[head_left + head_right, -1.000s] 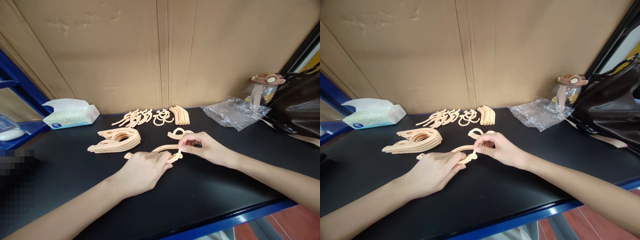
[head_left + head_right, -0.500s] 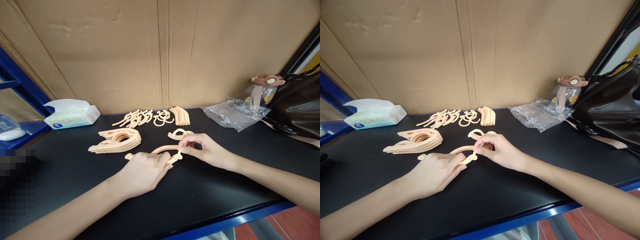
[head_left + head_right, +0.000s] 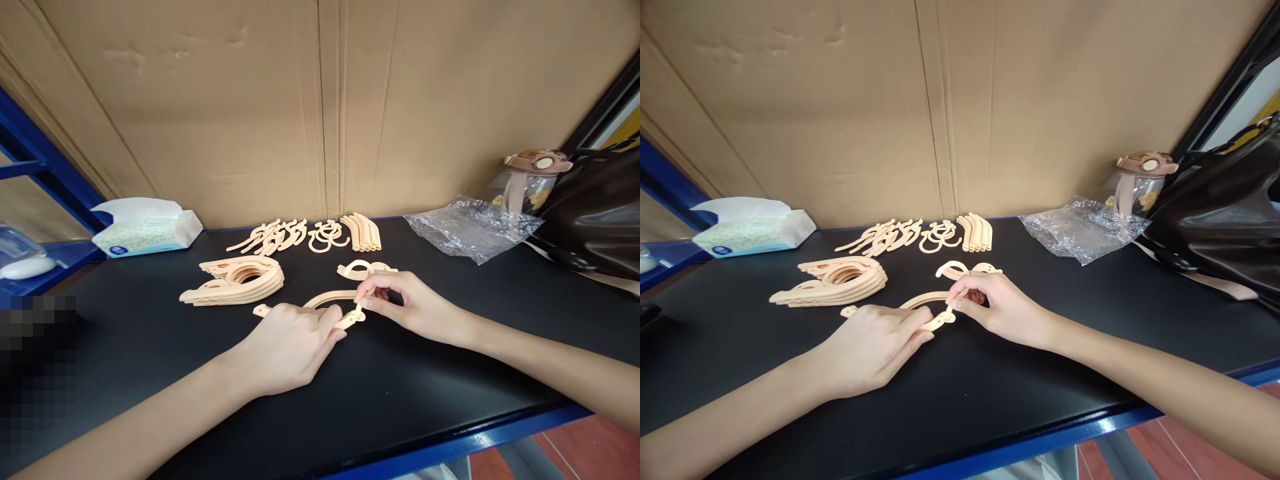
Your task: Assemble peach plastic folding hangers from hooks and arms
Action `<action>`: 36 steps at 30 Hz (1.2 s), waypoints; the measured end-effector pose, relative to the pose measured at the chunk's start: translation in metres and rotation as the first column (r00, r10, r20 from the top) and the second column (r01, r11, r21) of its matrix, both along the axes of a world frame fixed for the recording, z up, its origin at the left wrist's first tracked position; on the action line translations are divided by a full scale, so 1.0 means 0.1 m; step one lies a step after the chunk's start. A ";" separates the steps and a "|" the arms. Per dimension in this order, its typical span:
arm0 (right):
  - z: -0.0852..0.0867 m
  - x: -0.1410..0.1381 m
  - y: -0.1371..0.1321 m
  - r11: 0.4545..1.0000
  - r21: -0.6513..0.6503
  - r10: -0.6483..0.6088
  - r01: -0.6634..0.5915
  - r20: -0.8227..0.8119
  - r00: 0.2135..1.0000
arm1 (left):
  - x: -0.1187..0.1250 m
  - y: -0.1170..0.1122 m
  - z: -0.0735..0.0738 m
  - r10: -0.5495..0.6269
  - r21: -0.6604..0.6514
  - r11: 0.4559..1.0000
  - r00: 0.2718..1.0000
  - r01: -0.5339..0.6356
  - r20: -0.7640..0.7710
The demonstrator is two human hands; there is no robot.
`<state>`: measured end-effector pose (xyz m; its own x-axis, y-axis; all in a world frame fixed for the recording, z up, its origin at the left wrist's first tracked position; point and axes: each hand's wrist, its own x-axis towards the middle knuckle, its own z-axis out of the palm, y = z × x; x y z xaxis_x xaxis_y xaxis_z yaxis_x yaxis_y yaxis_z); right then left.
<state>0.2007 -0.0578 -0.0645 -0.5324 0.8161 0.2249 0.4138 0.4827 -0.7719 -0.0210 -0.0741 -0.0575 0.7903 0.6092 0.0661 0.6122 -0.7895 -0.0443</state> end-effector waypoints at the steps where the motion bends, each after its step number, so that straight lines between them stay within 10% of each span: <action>1: -0.01 0.00 0.00 1.000 -0.002 0.002 -0.002 0.001 1.000 | 0.00 0.00 0.00 0.002 -0.011 1.000 1.000 -0.002 0.007; 36: -0.05 -0.03 -0.01 0.999 -0.045 -0.026 0.025 -0.013 1.000 | 0.00 -0.01 0.03 0.047 -0.037 0.998 0.999 -0.046 0.021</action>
